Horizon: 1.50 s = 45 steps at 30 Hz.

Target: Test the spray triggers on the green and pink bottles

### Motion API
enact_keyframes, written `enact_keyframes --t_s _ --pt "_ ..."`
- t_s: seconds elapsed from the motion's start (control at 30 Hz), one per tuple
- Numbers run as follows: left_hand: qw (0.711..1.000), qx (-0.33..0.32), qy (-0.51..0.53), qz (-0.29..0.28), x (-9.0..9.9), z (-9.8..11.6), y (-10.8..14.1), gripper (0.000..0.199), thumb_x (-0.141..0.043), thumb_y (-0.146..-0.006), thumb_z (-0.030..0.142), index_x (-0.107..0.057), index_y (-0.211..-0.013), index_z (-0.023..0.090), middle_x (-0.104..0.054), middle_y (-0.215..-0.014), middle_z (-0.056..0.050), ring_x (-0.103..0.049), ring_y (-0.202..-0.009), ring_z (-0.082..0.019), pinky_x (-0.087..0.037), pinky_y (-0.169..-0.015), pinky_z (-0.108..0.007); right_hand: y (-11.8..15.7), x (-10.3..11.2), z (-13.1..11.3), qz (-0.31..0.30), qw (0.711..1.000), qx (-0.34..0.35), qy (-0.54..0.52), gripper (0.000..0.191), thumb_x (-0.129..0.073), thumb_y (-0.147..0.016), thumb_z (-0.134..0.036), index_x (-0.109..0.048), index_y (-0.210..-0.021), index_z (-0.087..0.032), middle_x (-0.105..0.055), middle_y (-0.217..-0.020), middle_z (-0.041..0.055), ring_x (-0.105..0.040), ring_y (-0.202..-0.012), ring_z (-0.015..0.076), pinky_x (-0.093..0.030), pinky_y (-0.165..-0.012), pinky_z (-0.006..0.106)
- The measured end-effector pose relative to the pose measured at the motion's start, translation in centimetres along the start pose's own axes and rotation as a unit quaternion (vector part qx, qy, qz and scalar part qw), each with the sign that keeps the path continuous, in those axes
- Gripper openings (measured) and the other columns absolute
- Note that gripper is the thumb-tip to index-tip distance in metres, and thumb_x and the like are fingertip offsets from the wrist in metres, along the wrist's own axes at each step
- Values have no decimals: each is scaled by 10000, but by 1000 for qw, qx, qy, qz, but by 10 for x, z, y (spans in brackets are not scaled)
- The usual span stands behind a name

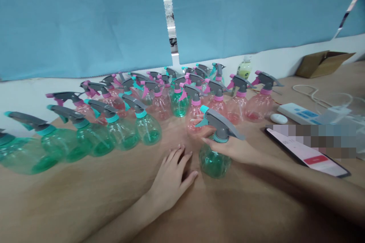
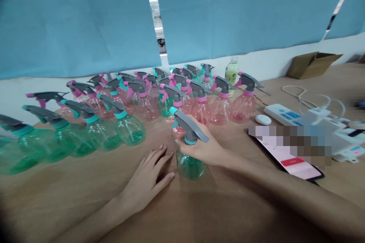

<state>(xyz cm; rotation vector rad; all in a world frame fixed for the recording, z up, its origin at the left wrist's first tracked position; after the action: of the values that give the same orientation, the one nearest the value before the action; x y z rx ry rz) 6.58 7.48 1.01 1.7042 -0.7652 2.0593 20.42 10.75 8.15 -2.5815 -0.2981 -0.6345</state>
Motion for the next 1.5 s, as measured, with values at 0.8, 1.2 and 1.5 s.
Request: enact_keyframes --t_s 0.8,1.2,1.5 --pt "1000 -3 -5 2 1 1 -2 441 -423 -898 442 -434 -1261 191 -353 -1374 -110 -290 -1260 -280 -276 -999 -467 -1 7 -4 8 1000 -25 16 88 -527 -732 -224 -551 -804 -269 -629 -777 -14 -623 -721 174 -528 -671 310" --pt "1000 -3 -2 5 2 1 0 443 -417 -899 447 -426 -1266 199 -357 -1373 -101 -303 -1253 -281 -281 -995 -473 -1 10 -10 22 999 -14 18 69 -519 -734 -218 -562 -772 -256 -642 -782 -5 -626 -696 171 -539 -668 326" --pt "1000 -3 -5 1 2 1 -1 450 -423 -897 447 -427 -1266 189 -361 -1368 -109 -298 -1255 -277 -277 -1001 -463 0 2 0 -2 1000 -1 -31 421 -498 -735 -156 -480 -1137 -282 -633 -968 16 -584 -1015 211 -504 -825 366"
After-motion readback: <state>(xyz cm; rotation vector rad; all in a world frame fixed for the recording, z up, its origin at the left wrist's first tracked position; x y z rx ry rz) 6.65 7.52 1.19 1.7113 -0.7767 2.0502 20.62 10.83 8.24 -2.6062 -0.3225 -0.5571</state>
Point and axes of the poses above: each hand's wrist, its own y-axis away from the middle knuckle, its own x-axis out of the back of the hand, z = x × y, the point moved 8 cm from there along -y, towards the middle knuckle
